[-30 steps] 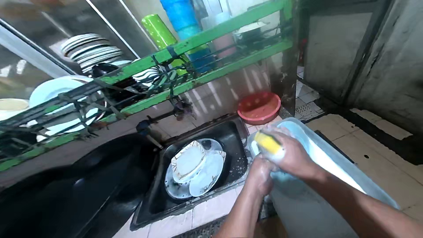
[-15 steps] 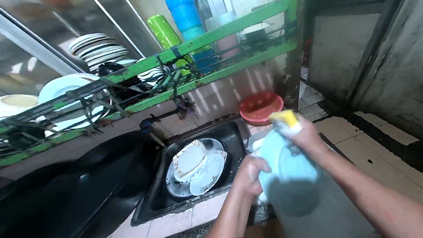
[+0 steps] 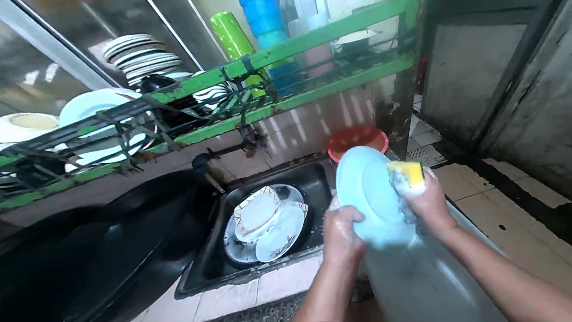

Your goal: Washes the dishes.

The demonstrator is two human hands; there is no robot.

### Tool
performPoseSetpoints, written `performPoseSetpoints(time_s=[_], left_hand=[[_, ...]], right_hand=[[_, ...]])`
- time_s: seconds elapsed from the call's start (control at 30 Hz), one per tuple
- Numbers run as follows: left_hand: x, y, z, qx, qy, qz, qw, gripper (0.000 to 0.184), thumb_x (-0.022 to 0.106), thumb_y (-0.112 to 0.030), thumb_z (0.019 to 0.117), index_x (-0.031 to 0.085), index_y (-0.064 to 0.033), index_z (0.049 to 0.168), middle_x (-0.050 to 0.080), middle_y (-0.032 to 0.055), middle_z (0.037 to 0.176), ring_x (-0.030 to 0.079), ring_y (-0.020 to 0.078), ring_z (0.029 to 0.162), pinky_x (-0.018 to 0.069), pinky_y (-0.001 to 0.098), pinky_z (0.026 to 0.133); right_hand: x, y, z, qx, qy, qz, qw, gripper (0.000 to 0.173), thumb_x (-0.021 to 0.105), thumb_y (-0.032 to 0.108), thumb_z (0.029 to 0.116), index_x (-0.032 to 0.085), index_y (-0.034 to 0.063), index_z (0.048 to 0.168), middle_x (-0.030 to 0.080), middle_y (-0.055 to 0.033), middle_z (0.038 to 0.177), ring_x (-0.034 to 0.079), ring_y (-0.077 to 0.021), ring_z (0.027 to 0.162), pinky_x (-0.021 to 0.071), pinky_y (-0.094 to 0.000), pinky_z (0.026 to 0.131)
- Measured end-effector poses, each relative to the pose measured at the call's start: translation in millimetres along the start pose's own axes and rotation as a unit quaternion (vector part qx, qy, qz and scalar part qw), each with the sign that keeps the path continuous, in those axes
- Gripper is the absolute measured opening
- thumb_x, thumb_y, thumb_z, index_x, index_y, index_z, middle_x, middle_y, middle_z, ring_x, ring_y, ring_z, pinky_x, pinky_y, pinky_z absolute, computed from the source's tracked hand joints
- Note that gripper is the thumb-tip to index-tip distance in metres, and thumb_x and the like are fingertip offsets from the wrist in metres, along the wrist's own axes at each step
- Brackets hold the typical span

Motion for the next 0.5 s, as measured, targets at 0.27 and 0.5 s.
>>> performPoseSetpoints(time_s=[0.27, 0.5], left_hand=[[18, 16, -21, 0.075, 0.186, 0.170, 0.965, 0.027, 0.060, 0.008, 0.0781, 0.061, 0.0054, 0.105, 0.063, 0.0034, 0.080, 0.063, 0.0053, 0.073, 0.0546, 0.0237, 0.068], [30, -28, -52, 0.283, 0.151, 0.173, 0.931, 0.044, 0.059, 0.003, 0.0815, 0.062, 0.0141, 0.124, 0.072, 0.0167, 0.105, 0.069, 0.0099, 0.094, 0.0557, 0.0240, 0.086]], right_hand=[[-1, 46, 10, -0.031, 0.022, 0.080, 0.996, 0.059, 0.081, 0.021, 0.0859, 0.058, -0.0047, 0.133, 0.067, -0.0257, 0.120, 0.066, -0.0380, 0.109, 0.0520, -0.0602, 0.094], [46, -14, 14, 0.281, 0.020, 0.490, 0.825, 0.022, 0.048, 0.032, 0.1049, 0.058, 0.0152, 0.114, 0.064, 0.0015, 0.088, 0.064, -0.0079, 0.074, 0.0556, -0.0295, 0.064]])
Point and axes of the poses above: each hand's wrist, its own z-axis towards the middle knuckle, its own x-axis out of the palm, y = z × x, the point moved 7 cm from there along z, towards the middle knuckle
